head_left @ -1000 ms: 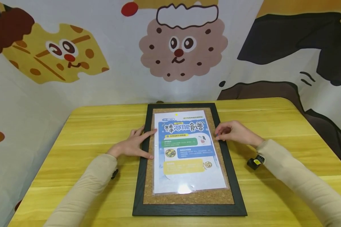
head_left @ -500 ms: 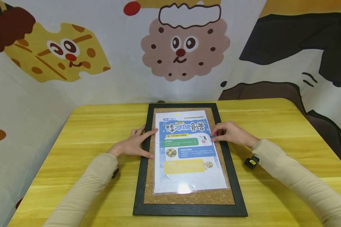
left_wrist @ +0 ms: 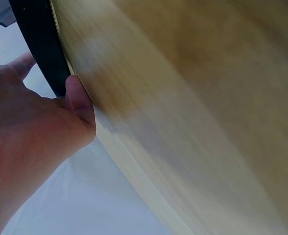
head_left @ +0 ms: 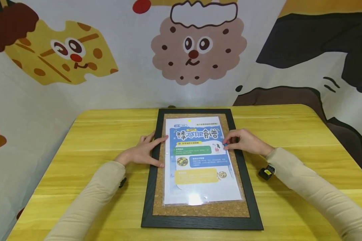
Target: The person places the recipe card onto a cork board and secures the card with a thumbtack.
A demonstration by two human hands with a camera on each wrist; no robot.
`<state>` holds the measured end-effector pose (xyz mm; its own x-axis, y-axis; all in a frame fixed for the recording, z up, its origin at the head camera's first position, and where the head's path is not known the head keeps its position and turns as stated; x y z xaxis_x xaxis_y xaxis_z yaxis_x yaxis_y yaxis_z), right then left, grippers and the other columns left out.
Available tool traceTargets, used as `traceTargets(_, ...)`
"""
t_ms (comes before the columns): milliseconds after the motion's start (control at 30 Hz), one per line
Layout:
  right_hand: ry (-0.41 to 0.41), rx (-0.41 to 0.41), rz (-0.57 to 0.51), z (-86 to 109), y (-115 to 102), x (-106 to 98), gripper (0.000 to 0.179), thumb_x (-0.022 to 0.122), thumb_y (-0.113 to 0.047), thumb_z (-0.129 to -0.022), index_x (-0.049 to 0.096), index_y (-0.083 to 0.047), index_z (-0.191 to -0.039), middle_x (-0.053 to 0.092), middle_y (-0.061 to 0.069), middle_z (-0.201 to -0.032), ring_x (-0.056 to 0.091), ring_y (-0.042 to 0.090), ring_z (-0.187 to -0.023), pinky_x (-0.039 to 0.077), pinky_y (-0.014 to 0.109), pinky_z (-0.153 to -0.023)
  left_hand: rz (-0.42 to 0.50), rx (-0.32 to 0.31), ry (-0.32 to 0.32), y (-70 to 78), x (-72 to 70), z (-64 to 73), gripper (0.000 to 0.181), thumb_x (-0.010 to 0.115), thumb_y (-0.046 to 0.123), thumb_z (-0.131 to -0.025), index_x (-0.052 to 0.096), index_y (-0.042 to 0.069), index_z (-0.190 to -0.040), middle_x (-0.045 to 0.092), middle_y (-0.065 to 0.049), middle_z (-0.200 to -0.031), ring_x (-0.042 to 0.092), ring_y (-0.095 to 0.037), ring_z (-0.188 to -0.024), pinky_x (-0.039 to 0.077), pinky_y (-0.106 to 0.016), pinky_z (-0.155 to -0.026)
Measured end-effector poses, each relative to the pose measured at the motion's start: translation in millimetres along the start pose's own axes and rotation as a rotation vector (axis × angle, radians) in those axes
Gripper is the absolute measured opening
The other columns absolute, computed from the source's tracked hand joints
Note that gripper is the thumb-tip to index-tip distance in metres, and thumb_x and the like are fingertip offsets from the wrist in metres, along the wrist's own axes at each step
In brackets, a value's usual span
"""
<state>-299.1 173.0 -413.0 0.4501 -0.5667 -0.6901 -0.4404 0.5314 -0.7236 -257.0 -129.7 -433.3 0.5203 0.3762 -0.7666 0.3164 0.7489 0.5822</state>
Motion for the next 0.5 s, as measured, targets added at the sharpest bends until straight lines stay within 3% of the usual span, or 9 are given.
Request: traceTargets(500, -0.013, -0.032, 0.006, 3.0, -2.0, -1.4, 0.014, 0.077, -0.012, -0.084, 0.074, -0.011, -0.097, 0.065, -0.001, -0.089, 0.053, 0.018, -0.074, 0.044, 0.027, -0.063, 0.004, -0.001, -0.001, 0.3, -0.6, -0.2, 0.105, 0.079, 0.050, -0.076, 0.017, 0.026, -0.157, -0.010, -0.023, -0.158, 0.013, -0.040, -0.129, 0.026, -0.065, -0.096)
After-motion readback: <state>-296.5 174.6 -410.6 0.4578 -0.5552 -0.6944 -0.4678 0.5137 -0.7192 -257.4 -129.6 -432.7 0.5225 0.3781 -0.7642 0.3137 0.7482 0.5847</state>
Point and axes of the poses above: each hand's wrist, its own z-axis away from the middle knuckle, its own x-axis out of the palm, y = z × x, the point moved 9 cm from there along -z, towards the middle knuckle
